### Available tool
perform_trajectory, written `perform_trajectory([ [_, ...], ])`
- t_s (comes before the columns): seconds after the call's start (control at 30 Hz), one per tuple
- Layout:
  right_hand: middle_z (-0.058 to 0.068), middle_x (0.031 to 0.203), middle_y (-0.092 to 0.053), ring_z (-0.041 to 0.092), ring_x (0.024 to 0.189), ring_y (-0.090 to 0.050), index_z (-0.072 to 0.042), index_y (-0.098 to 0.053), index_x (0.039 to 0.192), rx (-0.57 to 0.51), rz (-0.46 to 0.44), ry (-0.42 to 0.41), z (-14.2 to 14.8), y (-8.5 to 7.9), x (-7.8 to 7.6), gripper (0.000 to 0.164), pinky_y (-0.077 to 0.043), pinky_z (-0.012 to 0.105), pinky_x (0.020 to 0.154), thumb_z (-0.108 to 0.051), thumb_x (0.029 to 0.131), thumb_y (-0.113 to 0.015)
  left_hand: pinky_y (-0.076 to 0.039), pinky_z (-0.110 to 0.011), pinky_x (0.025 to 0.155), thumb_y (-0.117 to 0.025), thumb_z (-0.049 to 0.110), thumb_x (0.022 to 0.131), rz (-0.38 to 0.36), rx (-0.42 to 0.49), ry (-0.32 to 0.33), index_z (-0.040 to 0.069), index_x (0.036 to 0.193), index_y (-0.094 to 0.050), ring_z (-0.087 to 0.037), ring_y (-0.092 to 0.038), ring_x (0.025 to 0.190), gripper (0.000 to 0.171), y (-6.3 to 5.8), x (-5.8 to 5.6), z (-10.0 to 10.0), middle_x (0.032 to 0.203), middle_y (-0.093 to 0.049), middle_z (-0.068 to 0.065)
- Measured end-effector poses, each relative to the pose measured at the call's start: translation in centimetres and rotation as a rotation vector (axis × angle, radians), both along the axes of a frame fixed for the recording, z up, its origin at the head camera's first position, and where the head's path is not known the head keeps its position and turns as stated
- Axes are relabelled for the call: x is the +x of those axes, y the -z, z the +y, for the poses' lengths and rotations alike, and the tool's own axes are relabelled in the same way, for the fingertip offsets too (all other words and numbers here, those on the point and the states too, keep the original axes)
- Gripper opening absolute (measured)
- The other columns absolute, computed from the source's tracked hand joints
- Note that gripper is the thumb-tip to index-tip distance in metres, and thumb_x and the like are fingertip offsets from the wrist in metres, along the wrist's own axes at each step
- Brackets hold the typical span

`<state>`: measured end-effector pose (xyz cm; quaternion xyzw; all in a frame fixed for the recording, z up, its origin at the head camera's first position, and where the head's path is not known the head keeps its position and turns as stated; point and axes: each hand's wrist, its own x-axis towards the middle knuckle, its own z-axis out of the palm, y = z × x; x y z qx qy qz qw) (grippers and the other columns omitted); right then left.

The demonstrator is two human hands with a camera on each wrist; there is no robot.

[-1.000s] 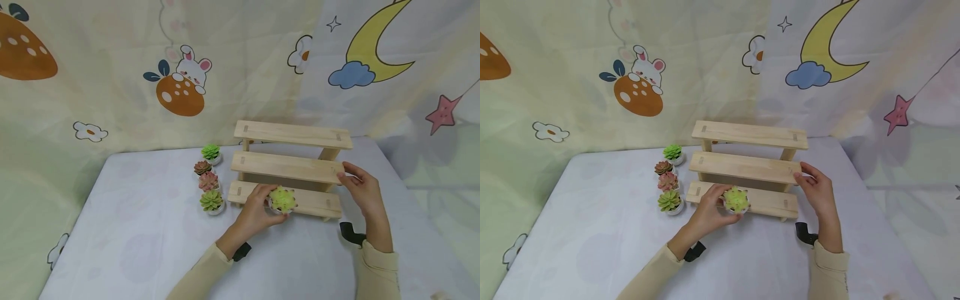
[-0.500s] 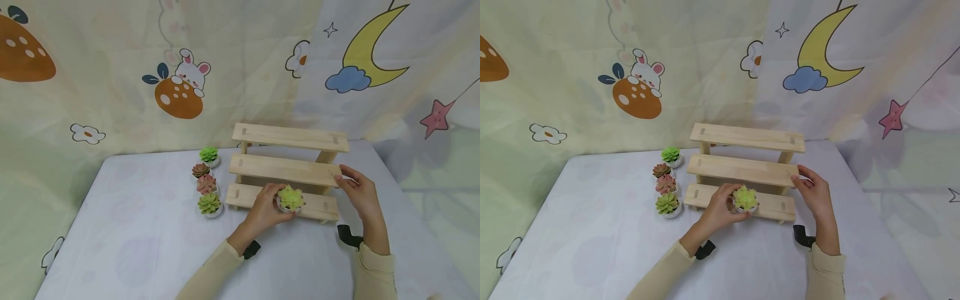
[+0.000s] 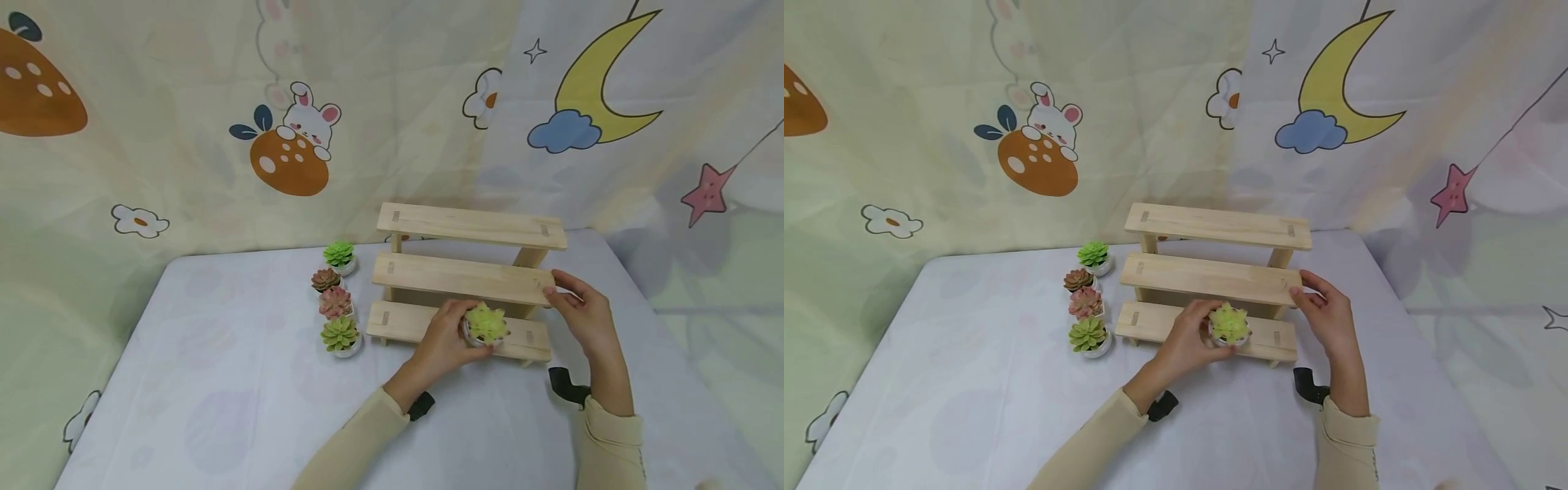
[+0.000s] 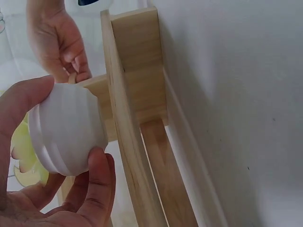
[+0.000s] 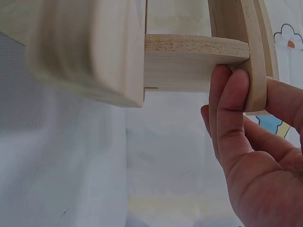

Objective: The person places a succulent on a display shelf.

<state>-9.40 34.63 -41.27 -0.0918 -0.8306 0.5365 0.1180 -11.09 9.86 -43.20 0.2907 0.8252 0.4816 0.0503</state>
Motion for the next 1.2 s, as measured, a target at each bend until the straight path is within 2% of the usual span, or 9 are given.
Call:
perform_trajectory([
  [0.2,-0.017,0.11,-0.052,-0.013,0.084,-0.058,0.009,-0.045,0.14,-0.013,-0.009,0.01,-0.1,-0.2,0.0,0.055,-0.046,0.006,0.073,-0.02,0.096,-0.062,-0.047,-0.02,0.09,-0.085,0.021,0.075,0.001,0.013,0.02,0.007,0.134,-0.053,-0.012,-0.054,0.105,0.068,0.2,-0.1,0.8,0.118,-0.054,-0.006],
  [0.43,-0.004,0.12,-0.054,-0.013,0.085,-0.057,0.006,-0.045,0.141,0.005,-0.028,0.002,0.0,-0.2,0.0,0.055,-0.046,0.006,0.073,-0.022,0.097,-0.062,-0.046,-0.021,0.093,-0.085,0.021,0.076,-0.011,0.005,0.026,0.007,0.134,-0.053,-0.013,-0.054,0.108,0.068,0.4,-0.1,1.4,0.12,-0.054,-0.006],
  [0.63,0.002,0.122,-0.054,-0.013,0.085,-0.057,0.006,-0.045,0.141,0.005,-0.033,0.005,0.1,-0.1,0.0,0.055,-0.046,0.006,0.073,-0.022,0.097,-0.062,-0.044,-0.022,0.097,-0.084,0.022,0.076,-0.012,-0.027,0.033,0.008,0.135,-0.053,-0.013,-0.053,0.112,0.068,0.3,0.0,1.9,0.123,-0.054,-0.005],
  [0.8,0.0,0.12,-0.054,-0.013,0.085,-0.057,0.007,-0.045,0.141,-0.001,-0.034,0.009,-0.1,-0.2,0.2,0.055,-0.046,0.006,0.074,-0.022,0.097,-0.062,-0.042,-0.024,0.099,-0.084,0.021,0.076,0.006,-0.049,0.045,0.009,0.136,-0.053,-0.014,-0.052,0.115,0.069,0.3,0.1,2.3,0.125,-0.054,-0.005],
  [0.97,-0.005,0.117,-0.054,-0.014,0.084,-0.057,0.007,-0.045,0.14,0.006,-0.031,0.01,-0.1,-0.3,0.3,0.055,-0.046,0.006,0.073,-0.022,0.097,-0.062,-0.042,-0.023,0.099,-0.084,0.021,0.076,-0.019,-0.049,0.045,0.009,0.137,-0.053,-0.013,-0.052,0.115,0.069,0.5,0.1,2.6,0.125,-0.054,-0.004],
  [1.2,0.002,0.121,-0.055,-0.013,0.084,-0.057,0.006,-0.045,0.141,0.014,-0.035,0.012,-0.1,-0.3,0.2,0.055,-0.046,0.007,0.073,-0.022,0.097,-0.062,-0.043,-0.024,0.099,-0.082,0.025,0.078,-0.03,-0.059,0.039,0.01,0.137,-0.052,-0.013,-0.051,0.115,0.069,0.7,0.0,2.9,0.126,-0.053,-0.004],
])
